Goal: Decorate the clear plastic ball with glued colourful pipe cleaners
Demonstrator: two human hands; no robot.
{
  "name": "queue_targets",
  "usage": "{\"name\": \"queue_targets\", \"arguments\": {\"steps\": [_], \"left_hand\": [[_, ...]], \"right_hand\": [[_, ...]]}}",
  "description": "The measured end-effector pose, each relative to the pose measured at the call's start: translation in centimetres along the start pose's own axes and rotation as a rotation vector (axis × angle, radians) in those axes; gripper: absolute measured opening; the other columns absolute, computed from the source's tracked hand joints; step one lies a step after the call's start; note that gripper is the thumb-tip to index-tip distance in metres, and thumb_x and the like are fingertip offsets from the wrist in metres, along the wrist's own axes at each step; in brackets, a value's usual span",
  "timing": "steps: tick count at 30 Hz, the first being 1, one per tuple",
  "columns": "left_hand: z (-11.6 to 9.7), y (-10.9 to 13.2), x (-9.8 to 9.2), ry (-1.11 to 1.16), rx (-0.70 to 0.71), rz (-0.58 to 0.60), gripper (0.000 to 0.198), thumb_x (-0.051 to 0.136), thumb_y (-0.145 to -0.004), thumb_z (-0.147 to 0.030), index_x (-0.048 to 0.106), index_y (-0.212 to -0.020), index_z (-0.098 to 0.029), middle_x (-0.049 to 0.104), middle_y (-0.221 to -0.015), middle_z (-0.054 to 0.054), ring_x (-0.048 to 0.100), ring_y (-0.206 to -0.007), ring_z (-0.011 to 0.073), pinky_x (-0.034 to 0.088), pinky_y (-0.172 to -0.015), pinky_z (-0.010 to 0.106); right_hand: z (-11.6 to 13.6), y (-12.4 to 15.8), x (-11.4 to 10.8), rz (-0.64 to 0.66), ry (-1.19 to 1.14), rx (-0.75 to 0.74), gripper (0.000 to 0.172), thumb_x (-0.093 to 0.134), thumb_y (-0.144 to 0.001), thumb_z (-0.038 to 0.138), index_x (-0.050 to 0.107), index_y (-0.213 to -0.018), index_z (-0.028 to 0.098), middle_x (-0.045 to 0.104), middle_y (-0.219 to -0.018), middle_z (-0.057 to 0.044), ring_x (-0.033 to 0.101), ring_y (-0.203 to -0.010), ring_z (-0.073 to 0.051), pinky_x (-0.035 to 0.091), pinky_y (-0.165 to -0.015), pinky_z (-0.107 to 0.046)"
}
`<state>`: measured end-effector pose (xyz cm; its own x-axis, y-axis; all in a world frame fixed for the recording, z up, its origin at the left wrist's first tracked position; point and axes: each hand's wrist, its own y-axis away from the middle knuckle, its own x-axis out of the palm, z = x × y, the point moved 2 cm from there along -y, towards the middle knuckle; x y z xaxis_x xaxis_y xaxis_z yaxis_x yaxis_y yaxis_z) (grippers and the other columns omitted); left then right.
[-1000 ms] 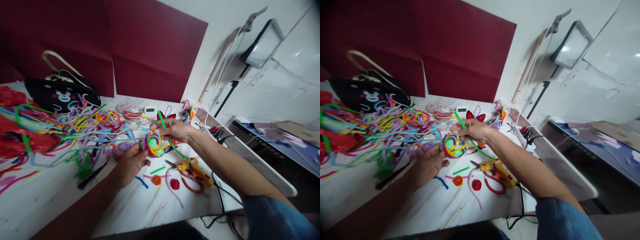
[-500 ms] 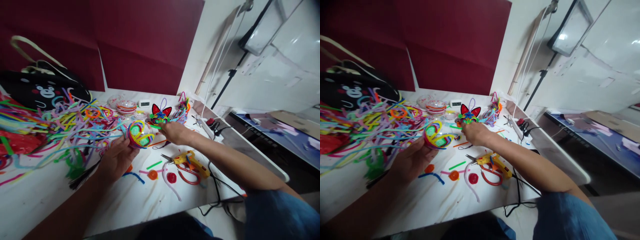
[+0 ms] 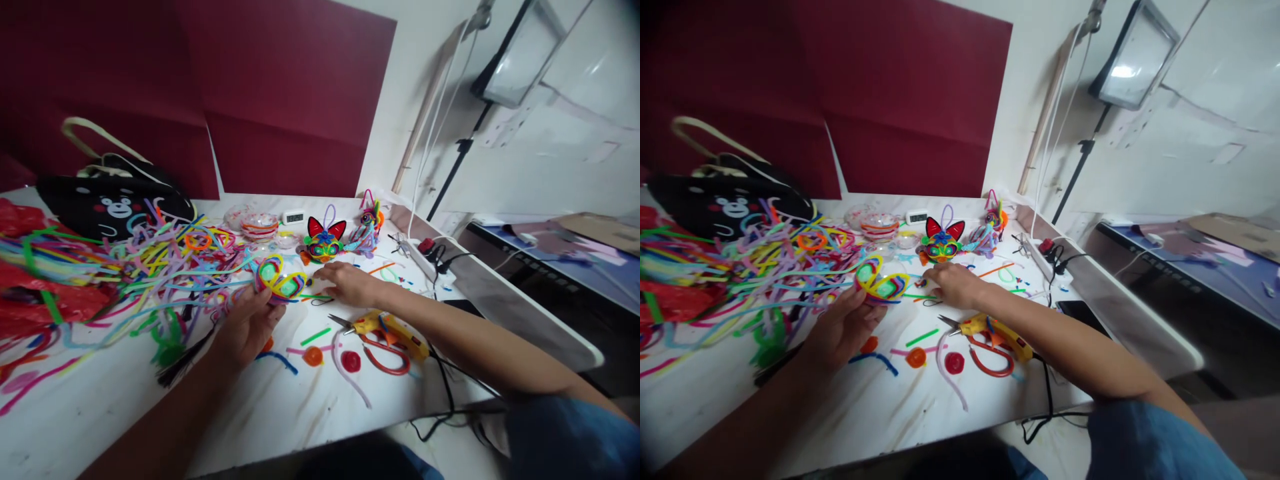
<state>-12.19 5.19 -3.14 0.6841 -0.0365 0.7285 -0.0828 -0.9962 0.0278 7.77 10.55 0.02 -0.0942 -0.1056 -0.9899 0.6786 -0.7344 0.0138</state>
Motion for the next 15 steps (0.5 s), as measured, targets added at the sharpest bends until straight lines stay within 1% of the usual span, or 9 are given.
{"name": "queue_targets", "arguments": {"steps": [1, 3, 5, 7, 9, 11, 13, 15], "left_hand": [[0.1, 0.0, 0.0, 0.011, -0.003, -0.014, 0.028, 0.083, -0.064, -0.009, 0.056, -0.068, -0.015, 0.060, -0.068, -0.005, 0.050, -0.055, 0.0049, 0.042, -0.044, 0.017], [0.3, -0.1, 0.1, 0.026, -0.018, -0.041, 0.028, 0.081, -0.065, -0.008, 0.054, -0.065, -0.015, 0.059, -0.067, -0.005, 0.050, -0.054, 0.0049, 0.041, -0.043, 0.016], [0.5, -0.1, 0.1, 0.028, -0.046, -0.065, 0.026, 0.079, -0.067, -0.006, 0.055, -0.066, -0.016, 0.061, -0.068, -0.004, 0.051, -0.053, 0.0053, 0.041, -0.041, 0.016], [0.8, 0.0, 0.3, 0.022, -0.071, -0.075, 0.022, 0.075, -0.069, -0.003, 0.057, -0.068, -0.016, 0.062, -0.068, -0.004, 0.052, -0.052, 0.0059, 0.042, -0.040, 0.016], [1.0, 0.0, 0.4, 0.014, -0.087, -0.073, 0.019, 0.070, -0.072, -0.001, 0.060, -0.071, -0.017, 0.063, -0.067, -0.003, 0.053, -0.052, 0.0069, 0.042, -0.039, 0.016], [1.1, 0.1, 0.5, 0.000, -0.123, -0.093, 0.019, 0.067, -0.073, 0.000, 0.060, -0.071, -0.017, 0.063, -0.064, -0.003, 0.051, -0.048, 0.0068, 0.042, -0.038, 0.016], [1.3, 0.2, 0.6, -0.014, -0.168, -0.113, 0.019, 0.064, -0.074, 0.001, 0.059, -0.070, -0.017, 0.064, -0.062, -0.003, 0.051, -0.047, 0.0076, 0.044, -0.038, 0.017], [1.4, 0.4, 0.7, -0.021, -0.184, -0.132, 0.019, 0.063, -0.074, 0.001, 0.059, -0.070, -0.016, 0.066, -0.063, -0.002, 0.055, -0.049, 0.0091, 0.046, -0.040, 0.018]], "right_hand": [[-0.2, 0.8, -0.4, -0.021, -0.024, -0.001, 0.037, 0.057, -0.092, 0.012, 0.059, -0.128, 0.010, 0.066, -0.123, -0.017, 0.062, -0.114, -0.023, 0.046, -0.092, -0.030], [-0.6, 2.7, -1.4, -0.072, -0.088, 0.007, 0.027, 0.055, -0.090, 0.007, 0.067, -0.115, 0.011, 0.072, -0.107, -0.014, 0.066, -0.095, -0.020, 0.047, -0.081, -0.028], [-1.1, 5.0, -2.2, -0.121, -0.120, 0.040, 0.021, 0.054, -0.090, 0.008, 0.071, -0.100, 0.012, 0.074, -0.088, -0.010, 0.064, -0.074, -0.016, 0.044, -0.070, -0.025], [-1.4, 7.4, -2.9, -0.164, -0.123, 0.095, 0.019, 0.054, -0.089, 0.008, 0.072, -0.093, 0.012, 0.072, -0.077, -0.007, 0.060, -0.064, -0.013, 0.040, -0.064, -0.024], [-1.6, 9.8, -3.3, -0.185, -0.123, 0.162, 0.019, 0.055, -0.087, 0.007, 0.072, -0.093, 0.012, 0.070, -0.073, -0.005, 0.057, -0.061, -0.012, 0.038, -0.062, -0.023], [-1.4, 12.0, -3.2, -0.178, -0.137, 0.228, 0.020, 0.055, -0.086, 0.006, 0.072, -0.096, 0.012, 0.070, -0.074, -0.005, 0.057, -0.061, -0.011, 0.039, -0.061, -0.022], [-0.9, 13.7, -2.6, -0.144, -0.164, 0.268, 0.019, 0.054, -0.088, 0.008, 0.071, -0.096, 0.012, 0.071, -0.080, -0.006, 0.058, -0.064, -0.012, 0.040, -0.062, -0.022], [-0.1, 15.0, -1.7, -0.105, -0.164, 0.267, 0.019, 0.052, -0.091, 0.011, 0.070, -0.095, 0.012, 0.071, -0.085, -0.008, 0.059, -0.070, -0.013, 0.042, -0.066, -0.024]]}}
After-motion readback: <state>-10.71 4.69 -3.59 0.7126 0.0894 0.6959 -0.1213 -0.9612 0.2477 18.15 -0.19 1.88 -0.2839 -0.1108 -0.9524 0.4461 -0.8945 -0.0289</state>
